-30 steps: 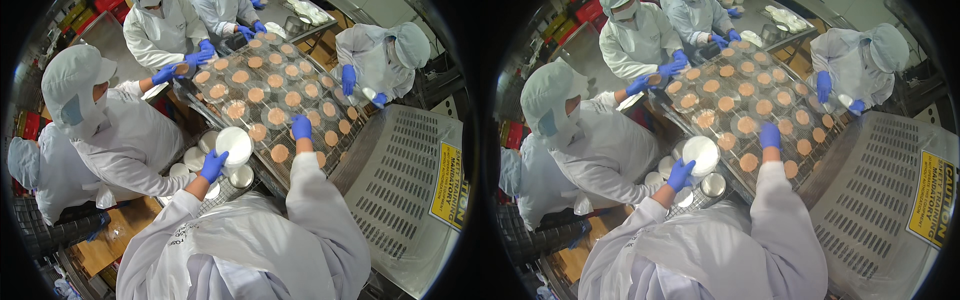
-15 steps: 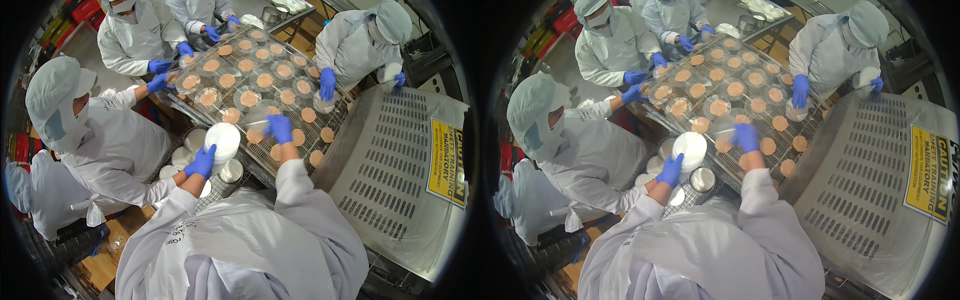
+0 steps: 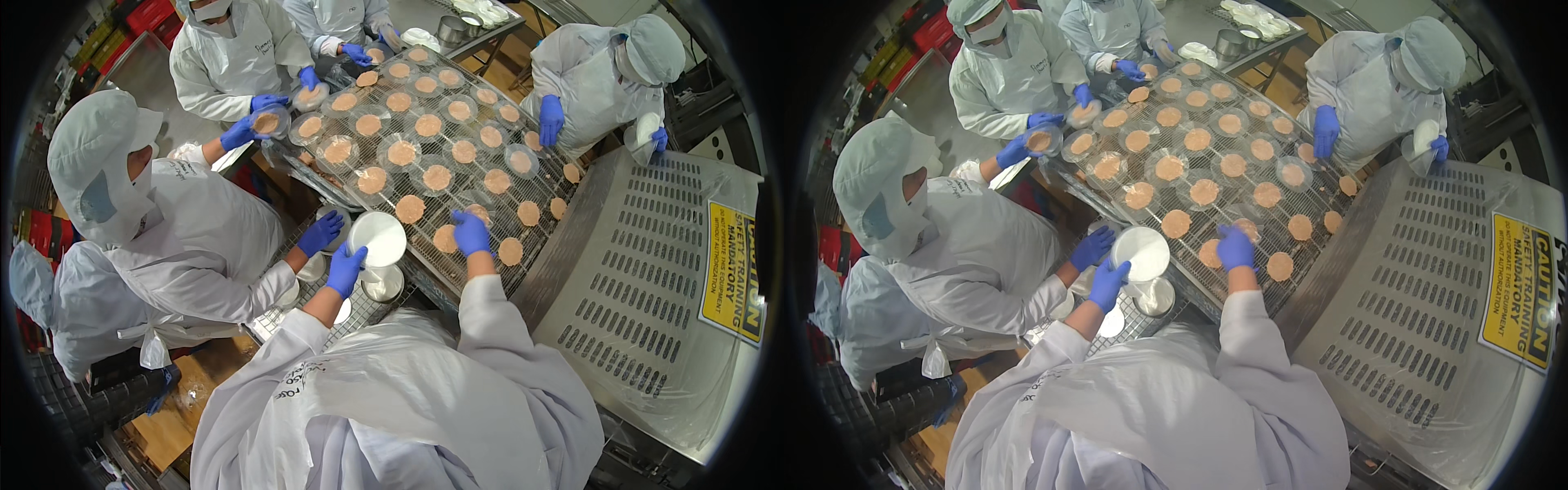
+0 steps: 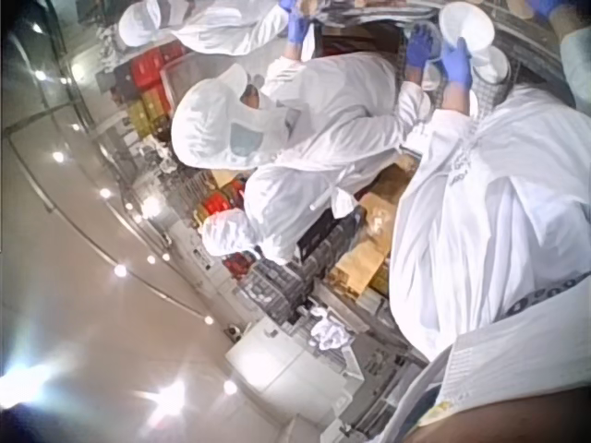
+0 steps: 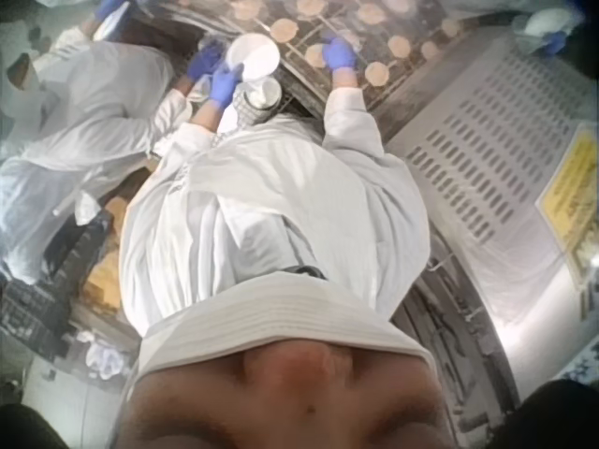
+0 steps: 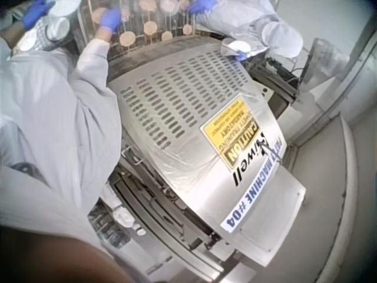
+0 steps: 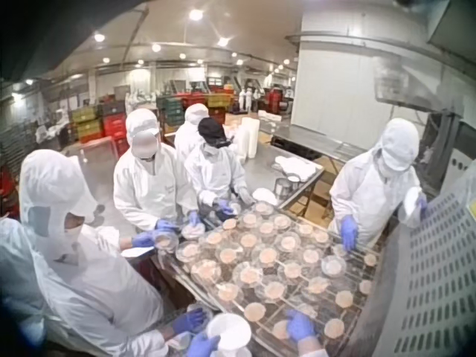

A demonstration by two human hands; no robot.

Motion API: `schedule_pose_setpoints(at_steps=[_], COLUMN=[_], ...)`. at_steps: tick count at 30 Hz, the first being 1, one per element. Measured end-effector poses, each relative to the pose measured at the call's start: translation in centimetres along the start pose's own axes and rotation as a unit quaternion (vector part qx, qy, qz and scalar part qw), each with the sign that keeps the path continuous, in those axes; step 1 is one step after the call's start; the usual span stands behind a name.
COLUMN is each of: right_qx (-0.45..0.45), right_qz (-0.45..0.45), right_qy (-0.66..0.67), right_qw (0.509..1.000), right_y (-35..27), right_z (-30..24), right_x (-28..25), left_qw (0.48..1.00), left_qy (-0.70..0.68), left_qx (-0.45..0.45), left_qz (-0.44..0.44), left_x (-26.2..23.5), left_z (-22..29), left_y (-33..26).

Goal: The person places white circular discs onto a wire rack filled with round food items. They repeatedly pick up discs and position them on the rack alongside coworkers in a food processing area.

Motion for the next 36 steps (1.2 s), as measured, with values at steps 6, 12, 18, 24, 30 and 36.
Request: schedule_pose_setpoints(at_steps=[6, 12, 18, 24, 30, 36], right_qx=[-0.052, -0.054, 0.051, 0.068, -0.076, -0.100], right_qz=[-0.038, 0.024, 0.331, 0.244, 0.037, -0.060], right_qy=[0.140, 0.259, 0.053, 0.024, 0.165, 0.165], right_qw=[0.988, 0.964, 0.941, 0.967, 0.983, 0.979], right_y=[-3.0, 0.9, 4.2, 5.8, -4.4, -7.9], right_z=[-11.4, -6.4, 3.7, 6.8, -7.3, -12.3], right_x=[4.1, -2.7, -15.7, -4.8, 1.4, 4.2], left_qw=[0.999, 0.998, 0.997, 0.999, 0.998, 0.999], left_qy=[-0.022, 0.002, -0.032, -0.035, 0.008, -0.023], left_qx=[0.040, 0.016, -0.005, -0.029, -0.040, -0.006], left_qz=[0.000, 0.056, 0.066, 0.021, -0.053, -0.028], left_x=[2.4, -0.2, -2.1, -1.5, -1.5, -0.3], left_z=[1.4, -0.2, -1.0, -1.7, -0.8, -1.1], left_y=[1.1, 0.2, -2.0, -1.1, -0.9, -2.1])
Point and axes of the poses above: each hand's wrist, its own y-axis towards the middle knuckle, its own x-axis out of the palm, z = x × y, the point moved 9 cm from there along y, towards the middle knuckle, and after that the axes turned 7 degrees about x, right-handed, at the moved point
